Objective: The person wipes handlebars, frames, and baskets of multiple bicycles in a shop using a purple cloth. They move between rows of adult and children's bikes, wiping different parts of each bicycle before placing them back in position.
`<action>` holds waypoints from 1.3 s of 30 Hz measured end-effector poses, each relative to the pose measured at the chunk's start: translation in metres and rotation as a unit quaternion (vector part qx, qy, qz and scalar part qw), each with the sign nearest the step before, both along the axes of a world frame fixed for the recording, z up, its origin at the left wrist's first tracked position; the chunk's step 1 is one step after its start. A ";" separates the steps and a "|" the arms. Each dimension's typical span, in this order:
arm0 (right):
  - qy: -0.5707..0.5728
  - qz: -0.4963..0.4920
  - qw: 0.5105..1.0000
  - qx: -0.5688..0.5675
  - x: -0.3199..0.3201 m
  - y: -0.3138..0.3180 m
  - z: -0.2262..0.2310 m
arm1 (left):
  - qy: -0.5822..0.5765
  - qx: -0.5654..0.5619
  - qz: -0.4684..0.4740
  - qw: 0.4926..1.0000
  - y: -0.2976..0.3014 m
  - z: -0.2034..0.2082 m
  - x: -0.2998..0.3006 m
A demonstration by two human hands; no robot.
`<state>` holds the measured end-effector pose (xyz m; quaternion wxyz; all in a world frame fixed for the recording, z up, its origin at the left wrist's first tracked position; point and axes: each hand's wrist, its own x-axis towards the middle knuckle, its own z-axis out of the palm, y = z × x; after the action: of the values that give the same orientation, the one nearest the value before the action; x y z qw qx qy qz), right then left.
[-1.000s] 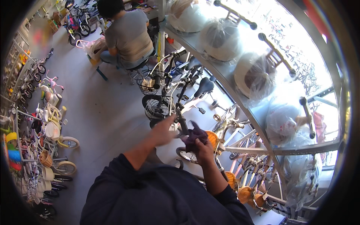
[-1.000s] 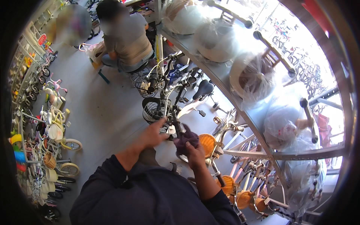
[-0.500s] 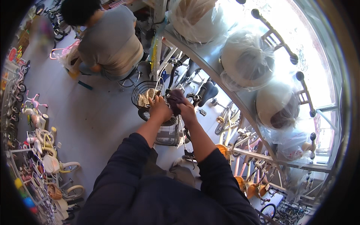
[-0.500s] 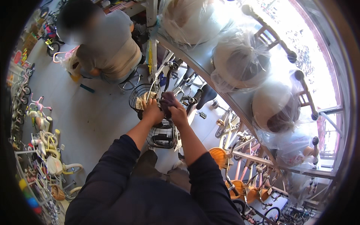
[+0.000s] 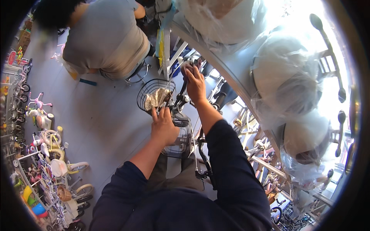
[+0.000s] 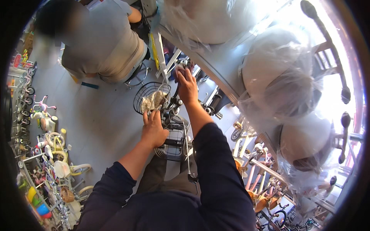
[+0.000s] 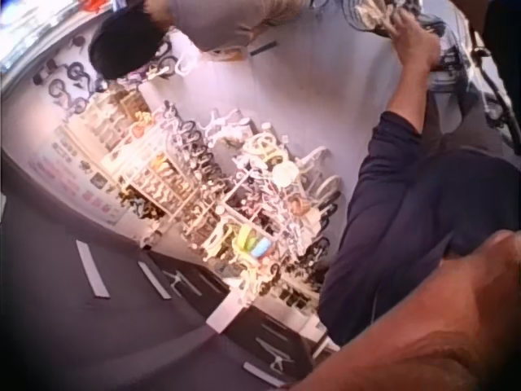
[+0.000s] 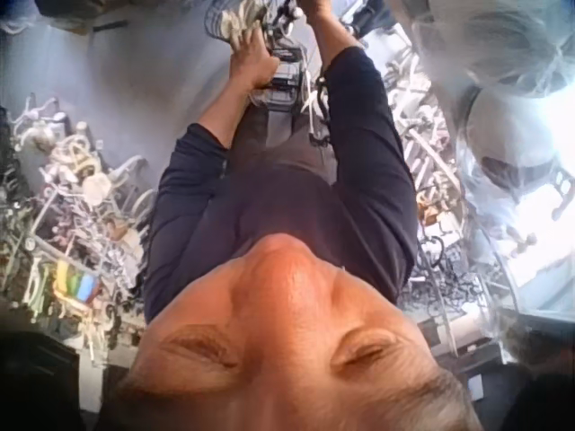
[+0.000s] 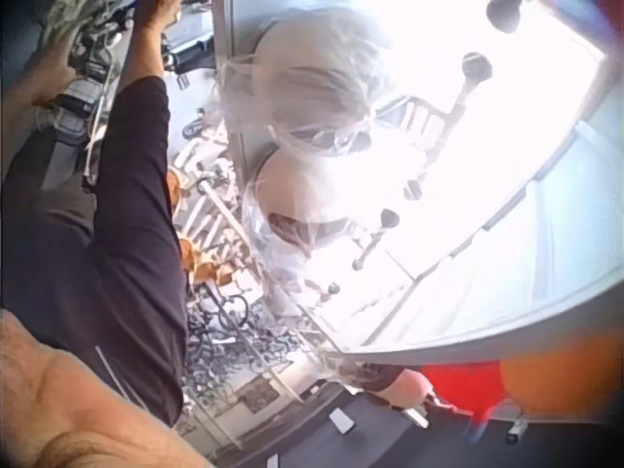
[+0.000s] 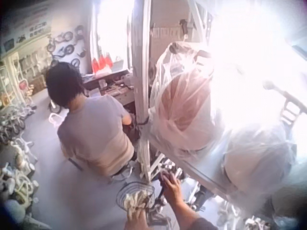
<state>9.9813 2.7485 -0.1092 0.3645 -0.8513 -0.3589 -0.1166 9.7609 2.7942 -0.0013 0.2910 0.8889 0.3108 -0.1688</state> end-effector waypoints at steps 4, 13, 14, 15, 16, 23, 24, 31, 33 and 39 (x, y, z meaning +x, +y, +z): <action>0.047 0.059 0.992 -0.104 -0.021 -0.012 -0.048 | -0.014 -0.006 -0.001 1.000 0.003 0.003 0.000; 0.293 0.047 0.953 0.053 -0.117 -0.047 -0.038 | -0.037 0.023 -0.030 0.999 0.004 -0.022 -0.008; 0.426 0.056 0.893 0.133 -0.121 -0.049 -0.031 | -0.040 0.028 -0.039 0.998 0.007 -0.026 -0.007; 0.520 0.051 0.813 0.255 -0.125 -0.051 -0.022 | -0.042 0.033 -0.043 0.998 0.008 -0.027 -0.003; 0.633 0.060 0.753 0.169 -0.118 -0.064 -0.002 | -0.043 0.034 -0.039 0.998 0.009 -0.029 -0.005; 0.008 -0.125 0.992 0.032 -0.100 -0.177 0.199 | -0.045 0.016 -0.049 0.998 0.012 -0.032 -0.004; -0.062 -0.190 0.980 0.006 -0.090 -0.201 0.219 | -0.041 0.022 -0.049 0.998 0.013 -0.034 -0.005; -0.076 -0.282 0.950 -0.115 -0.057 -0.270 0.225 | -0.018 0.056 -0.048 0.997 0.007 -0.017 0.006; -0.093 -0.226 0.964 -0.101 -0.068 -0.282 0.227 | -0.001 0.097 -0.031 0.995 -0.009 0.005 0.008; 0.414 -0.020 0.910 0.018 -0.144 -0.247 0.263 | -0.290 -0.292 -0.107 0.905 -0.109 0.080 0.006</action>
<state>9.8371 2.5010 0.1537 0.4933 -0.8233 -0.1566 0.2331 9.7666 2.6851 0.0788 0.5950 0.8018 0.0521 -0.0165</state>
